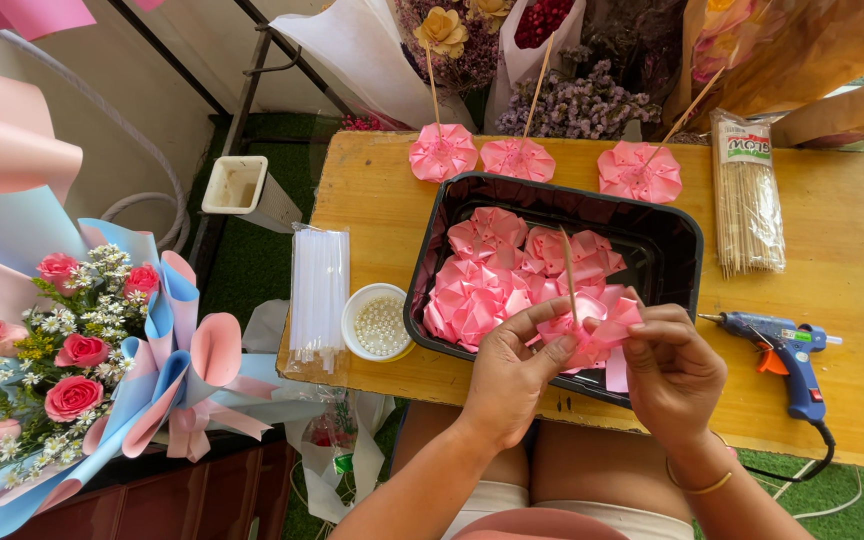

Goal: The person constructs ribbon flowers by hand using a glue gun. The person applies glue to pink ribbon petals, attaches them to a wooden skewer, and layers the petals to form a rose shape.

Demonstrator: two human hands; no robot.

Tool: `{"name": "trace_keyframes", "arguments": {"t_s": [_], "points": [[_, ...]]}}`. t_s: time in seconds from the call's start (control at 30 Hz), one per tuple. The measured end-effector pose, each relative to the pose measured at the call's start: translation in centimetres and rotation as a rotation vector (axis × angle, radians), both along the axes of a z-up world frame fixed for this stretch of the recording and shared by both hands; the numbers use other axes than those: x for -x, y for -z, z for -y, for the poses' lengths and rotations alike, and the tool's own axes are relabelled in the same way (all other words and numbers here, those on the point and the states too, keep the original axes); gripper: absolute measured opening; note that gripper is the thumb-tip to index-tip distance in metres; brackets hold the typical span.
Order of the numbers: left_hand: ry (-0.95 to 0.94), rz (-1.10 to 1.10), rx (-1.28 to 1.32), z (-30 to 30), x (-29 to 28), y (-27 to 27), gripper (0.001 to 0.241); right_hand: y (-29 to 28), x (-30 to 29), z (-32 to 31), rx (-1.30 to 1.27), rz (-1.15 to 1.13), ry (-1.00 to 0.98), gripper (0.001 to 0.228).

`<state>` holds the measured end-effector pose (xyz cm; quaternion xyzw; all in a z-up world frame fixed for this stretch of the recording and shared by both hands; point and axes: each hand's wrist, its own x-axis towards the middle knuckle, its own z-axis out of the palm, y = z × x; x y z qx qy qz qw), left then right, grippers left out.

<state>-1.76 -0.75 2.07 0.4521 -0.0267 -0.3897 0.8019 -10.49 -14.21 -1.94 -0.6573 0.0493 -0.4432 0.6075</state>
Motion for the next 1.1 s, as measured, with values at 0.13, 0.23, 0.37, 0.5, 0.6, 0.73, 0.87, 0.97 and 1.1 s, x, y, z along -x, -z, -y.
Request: {"name": "trace_keyframes", "arguments": {"t_s": [0.13,0.23,0.37,0.5,0.6,0.73,0.87,0.97,1.1], "points": [[-0.049,-0.203,0.107,0.6,0.1,1.1,0.046,0.3,0.2,0.2,-0.010,0.064,0.012,0.005],[-0.054,-0.214,0.098,0.6,0.2,1.5,0.046,0.4,0.7,0.6,0.069,-0.026,0.006,0.002],[-0.047,-0.170,0.099,0.3,-0.3,1.6,0.047,-0.1,1.6,2.3,-0.282,0.056,-0.136,0.012],[-0.066,-0.085,0.085,0.0,-0.6,0.4,0.044,-0.3,3.0,3.7,-0.222,-0.091,-0.127,0.013],[-0.062,0.000,0.054,0.1,-0.3,0.4,0.044,-0.8,2.6,3.6,-0.093,-0.227,-0.098,0.011],[-0.023,0.092,0.033,-0.2,0.0,-0.8,0.048,-1.2,2.0,3.2,-0.090,-0.299,-0.162,0.014],[-0.018,0.110,0.048,-0.5,-0.1,-1.1,0.048,-2.0,1.4,2.6,-0.009,-0.336,-0.163,0.014],[-0.007,0.140,0.028,-0.6,-0.1,-1.2,0.047,-2.9,1.2,2.1,0.078,-0.354,-0.145,0.016],[-0.010,0.176,-0.004,-0.4,0.0,-1.1,0.044,-4.3,1.1,1.5,0.304,-0.409,-0.043,0.015]]}}
